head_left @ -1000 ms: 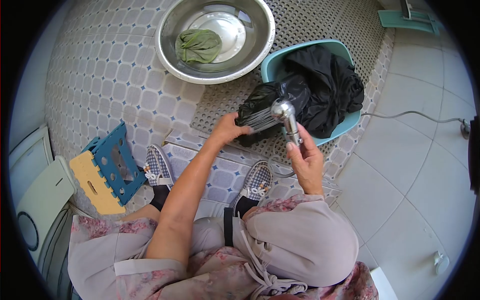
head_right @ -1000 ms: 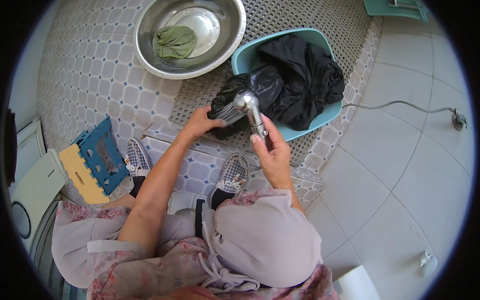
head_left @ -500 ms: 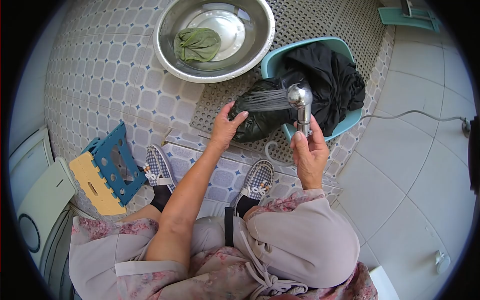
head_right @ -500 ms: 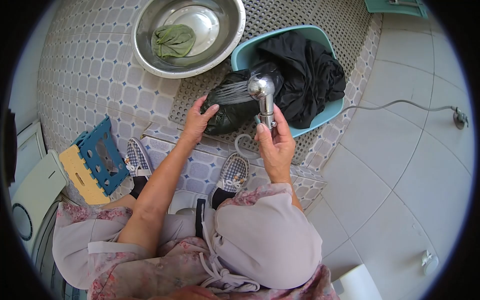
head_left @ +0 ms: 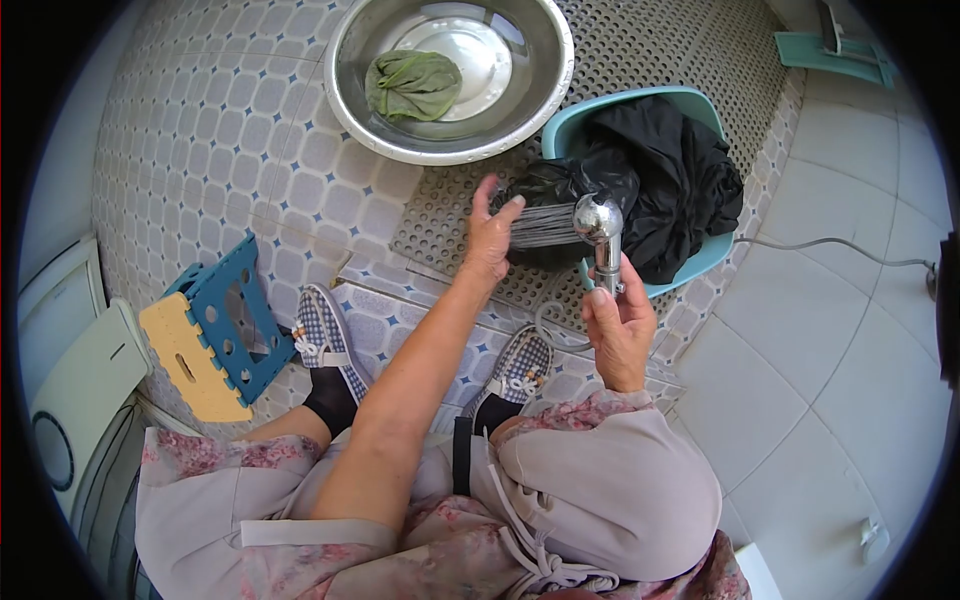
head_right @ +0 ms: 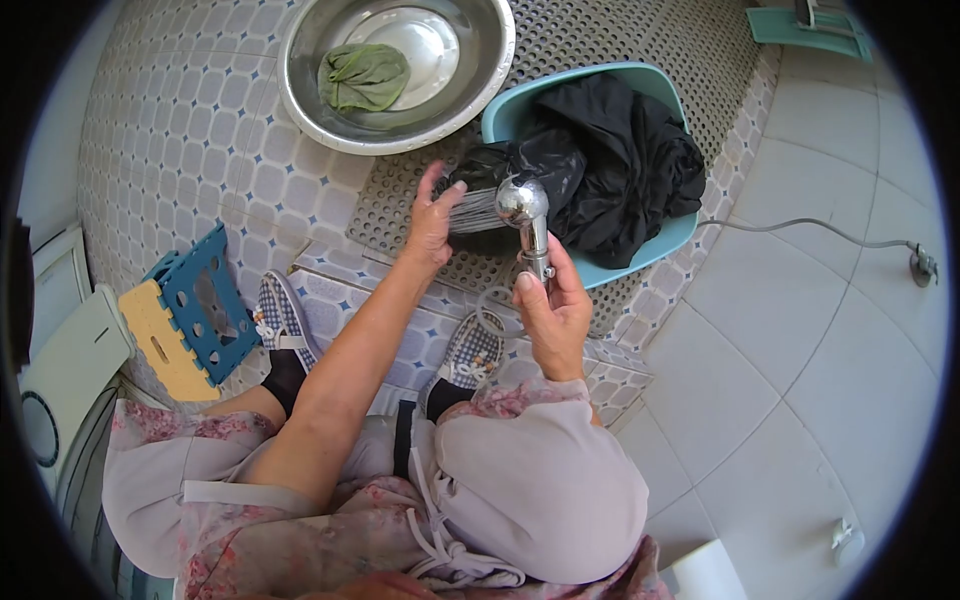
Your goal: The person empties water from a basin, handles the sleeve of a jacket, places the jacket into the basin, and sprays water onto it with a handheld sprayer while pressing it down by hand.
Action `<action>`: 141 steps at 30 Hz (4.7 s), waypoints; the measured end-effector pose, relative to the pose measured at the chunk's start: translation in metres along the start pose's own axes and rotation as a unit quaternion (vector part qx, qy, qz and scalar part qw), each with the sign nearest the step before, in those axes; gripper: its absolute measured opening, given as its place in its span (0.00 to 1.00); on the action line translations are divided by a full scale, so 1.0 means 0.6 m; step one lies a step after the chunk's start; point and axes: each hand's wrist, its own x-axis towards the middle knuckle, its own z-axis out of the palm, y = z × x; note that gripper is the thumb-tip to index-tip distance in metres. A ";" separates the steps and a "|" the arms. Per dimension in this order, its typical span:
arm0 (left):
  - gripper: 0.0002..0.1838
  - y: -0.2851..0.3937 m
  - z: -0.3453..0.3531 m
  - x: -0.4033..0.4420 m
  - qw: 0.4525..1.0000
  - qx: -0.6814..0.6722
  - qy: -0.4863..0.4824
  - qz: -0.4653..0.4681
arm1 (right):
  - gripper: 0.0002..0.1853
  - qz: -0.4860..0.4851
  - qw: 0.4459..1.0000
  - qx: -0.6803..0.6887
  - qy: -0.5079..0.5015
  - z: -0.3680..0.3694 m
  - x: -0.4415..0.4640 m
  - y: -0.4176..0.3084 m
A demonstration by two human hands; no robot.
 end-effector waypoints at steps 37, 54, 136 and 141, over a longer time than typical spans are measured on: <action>0.17 -0.012 -0.005 0.035 0.992 -0.063 0.008 -0.109 | 0.28 -0.061 0.994 -0.004 0.096 0.018 0.034 0.002; 0.23 0.036 -0.070 -0.019 0.967 0.243 -0.066 0.034 | 0.29 -0.001 1.000 -0.024 0.013 -0.027 0.000 0.001; 0.19 0.060 0.003 -0.029 0.965 0.223 -0.136 0.001 | 0.27 -0.129 0.971 0.045 0.193 -0.060 0.040 -0.046; 0.14 0.087 0.027 -0.062 0.948 0.262 -0.168 0.066 | 0.28 -0.190 0.948 0.092 0.240 -0.051 0.042 -0.056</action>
